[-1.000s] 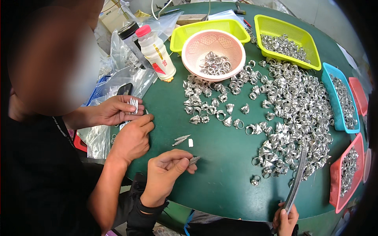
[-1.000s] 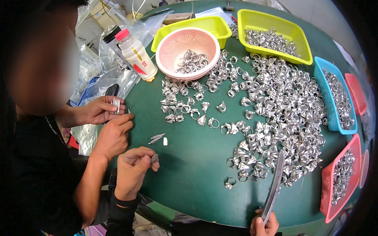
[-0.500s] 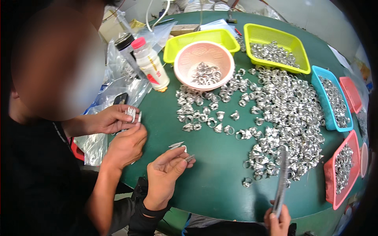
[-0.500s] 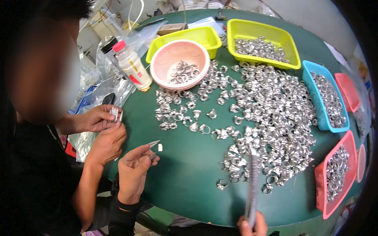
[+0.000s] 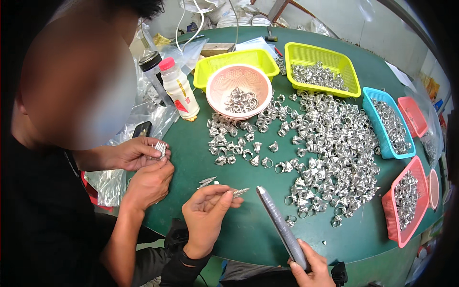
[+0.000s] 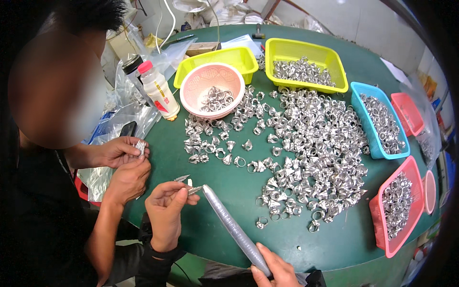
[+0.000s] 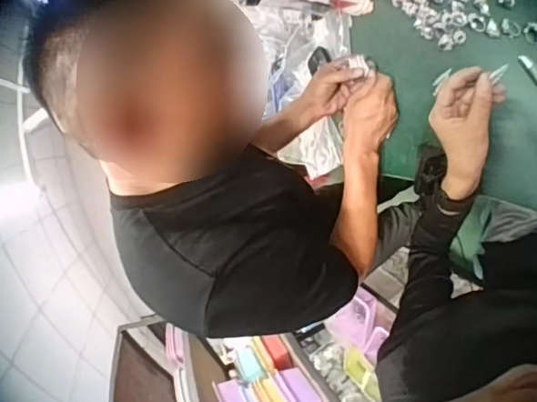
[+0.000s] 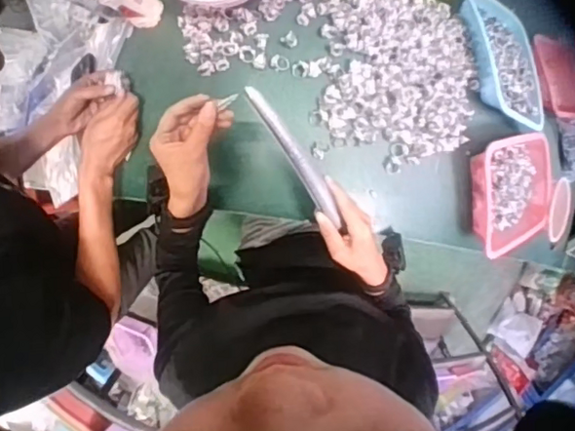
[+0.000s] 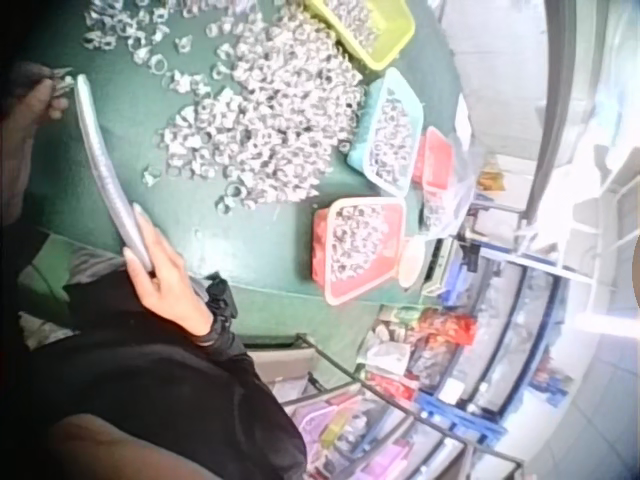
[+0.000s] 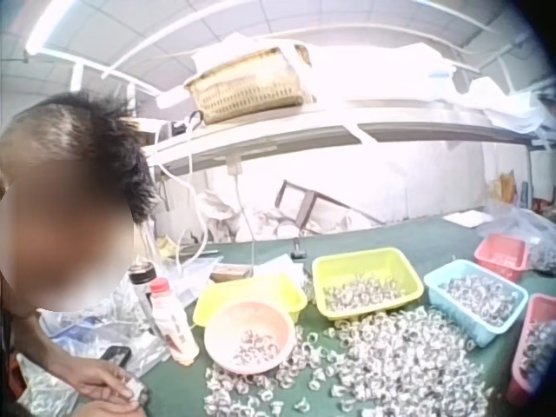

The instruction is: The recorder is measuring small metal rings using a ring sizer mandrel and sorting them into different plastic bins.

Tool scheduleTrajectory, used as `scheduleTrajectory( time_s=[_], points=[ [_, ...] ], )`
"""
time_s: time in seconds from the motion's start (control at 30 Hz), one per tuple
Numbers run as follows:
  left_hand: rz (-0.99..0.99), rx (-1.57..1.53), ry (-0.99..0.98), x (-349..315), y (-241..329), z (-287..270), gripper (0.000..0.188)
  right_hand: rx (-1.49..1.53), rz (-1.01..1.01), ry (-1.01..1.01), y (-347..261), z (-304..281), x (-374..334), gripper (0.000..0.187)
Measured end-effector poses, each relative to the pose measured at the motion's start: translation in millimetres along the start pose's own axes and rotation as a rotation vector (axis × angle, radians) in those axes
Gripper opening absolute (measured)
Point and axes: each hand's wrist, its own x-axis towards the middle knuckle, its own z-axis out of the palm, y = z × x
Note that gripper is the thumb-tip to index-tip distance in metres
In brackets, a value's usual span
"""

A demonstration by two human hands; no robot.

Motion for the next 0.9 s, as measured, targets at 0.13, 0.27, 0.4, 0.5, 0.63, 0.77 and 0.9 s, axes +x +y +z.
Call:
scheduleTrajectory(
  time_s=[0.13,0.27,0.4,0.5,0.63,0.77,0.9],
  points=[
    [0.007,0.014,0.02,-1.5,0.8,0.2,0.014,-0.012,0.003,-0.004,-0.1,2.7,1.4,0.04],
    [0.01,0.006,0.007,-2.5,0.5,0.0,0.014,-0.021,-0.021,0.028,-0.4,6.5,-0.3,0.04],
    [-0.004,0.006,0.013,-4.7,0.1,-1.8,0.014,-0.01,0.024,0.022,-0.9,8.5,-1.1,0.04],
    [-0.007,0.009,0.009,-4.4,1.2,-4.2,0.014,-0.036,0.007,0.022,-0.6,10.1,-0.8,0.04],
    [-0.005,0.043,0.029,-3.0,-0.4,-6.2,0.018,-0.05,-0.051,0.057,1.4,12.2,-3.5,0.039],
    [0.062,0.019,-0.026,-2.6,-2.6,-9.1,0.022,-0.067,-0.044,0.037,2.5,11.8,-1.6,0.038],
    [0.074,0.031,-0.055,-3.4,-2.2,-9.0,0.025,-0.086,-0.025,-0.021,3.0,13.2,0.1,0.038]
  ],
)
